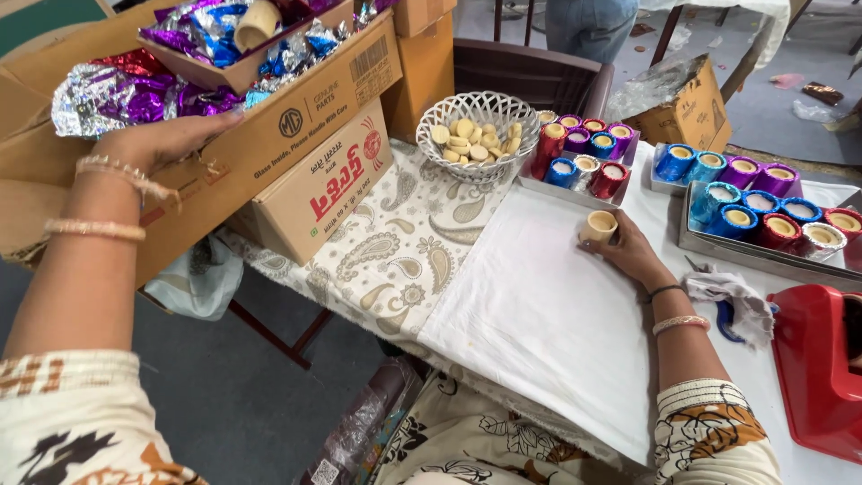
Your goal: The person places small round items into colorful foil cups and arranges them on a tray. They then pick up a piece of red foil, cut it with scissors, and wrap it around a small cylindrical object.
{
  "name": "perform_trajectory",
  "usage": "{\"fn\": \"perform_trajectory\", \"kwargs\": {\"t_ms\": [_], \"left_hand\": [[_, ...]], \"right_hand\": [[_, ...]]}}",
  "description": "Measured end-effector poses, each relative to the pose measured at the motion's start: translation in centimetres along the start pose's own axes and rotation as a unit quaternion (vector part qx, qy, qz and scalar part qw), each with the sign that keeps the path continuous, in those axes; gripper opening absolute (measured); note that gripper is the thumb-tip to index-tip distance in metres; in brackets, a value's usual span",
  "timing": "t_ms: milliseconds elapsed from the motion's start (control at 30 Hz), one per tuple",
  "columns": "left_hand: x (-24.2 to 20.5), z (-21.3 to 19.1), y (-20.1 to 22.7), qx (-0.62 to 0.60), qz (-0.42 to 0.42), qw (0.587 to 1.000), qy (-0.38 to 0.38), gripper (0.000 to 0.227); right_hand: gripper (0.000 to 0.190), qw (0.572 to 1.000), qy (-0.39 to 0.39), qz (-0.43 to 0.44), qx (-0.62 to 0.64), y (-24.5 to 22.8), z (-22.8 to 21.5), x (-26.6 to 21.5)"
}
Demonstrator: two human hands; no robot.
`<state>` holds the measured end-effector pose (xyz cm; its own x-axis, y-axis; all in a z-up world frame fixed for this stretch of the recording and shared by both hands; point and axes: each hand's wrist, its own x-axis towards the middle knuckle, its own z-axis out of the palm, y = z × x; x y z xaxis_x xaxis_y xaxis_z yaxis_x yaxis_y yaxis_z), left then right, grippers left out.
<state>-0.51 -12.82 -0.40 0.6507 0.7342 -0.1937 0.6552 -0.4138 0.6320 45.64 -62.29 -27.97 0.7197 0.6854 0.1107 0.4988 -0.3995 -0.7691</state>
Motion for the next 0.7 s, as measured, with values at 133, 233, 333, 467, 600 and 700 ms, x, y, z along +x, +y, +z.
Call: {"fn": "perform_trajectory", "kwargs": {"t_ms": [133, 233, 333, 467, 600, 700], "left_hand": [[-1.9, 0.4, 2.9, 0.006, -0.078, 0.997, -0.026, 0.079], [-2.6, 0.4, 4.1, 0.049, -0.127, 0.991, -0.001, 0.086], [-1.4, 0.2, 2.3, 0.042, -0.116, 0.992, 0.004, 0.086], [-0.8, -0.7, -0.2, 0.011, -0.033, 0.999, 0.007, 0.083], [0.2, -2.7, -2.6, 0.026, 0.035, 0.999, 0.028, 0.079], [1.3, -4.7, -5.5, 0.043, 0.008, 0.999, 0.014, 0.079]], "right_hand": [[0.074, 1.000, 0.002, 0.008, -0.006, -0.6, 0.0, -0.1], [0.075, 1.000, 0.003, 0.011, -0.006, -0.1, 0.0, 0.0], [0.075, 1.000, 0.004, -0.001, -0.002, 0.4, 0.0, 0.2], [0.073, 1.000, 0.003, -0.010, -0.001, -0.1, 0.0, -0.2], [0.072, 1.000, 0.004, -0.009, -0.005, -0.1, -0.1, -0.1], [0.072, 1.000, 0.004, -0.011, -0.003, 0.2, -0.1, 0.1]]}}
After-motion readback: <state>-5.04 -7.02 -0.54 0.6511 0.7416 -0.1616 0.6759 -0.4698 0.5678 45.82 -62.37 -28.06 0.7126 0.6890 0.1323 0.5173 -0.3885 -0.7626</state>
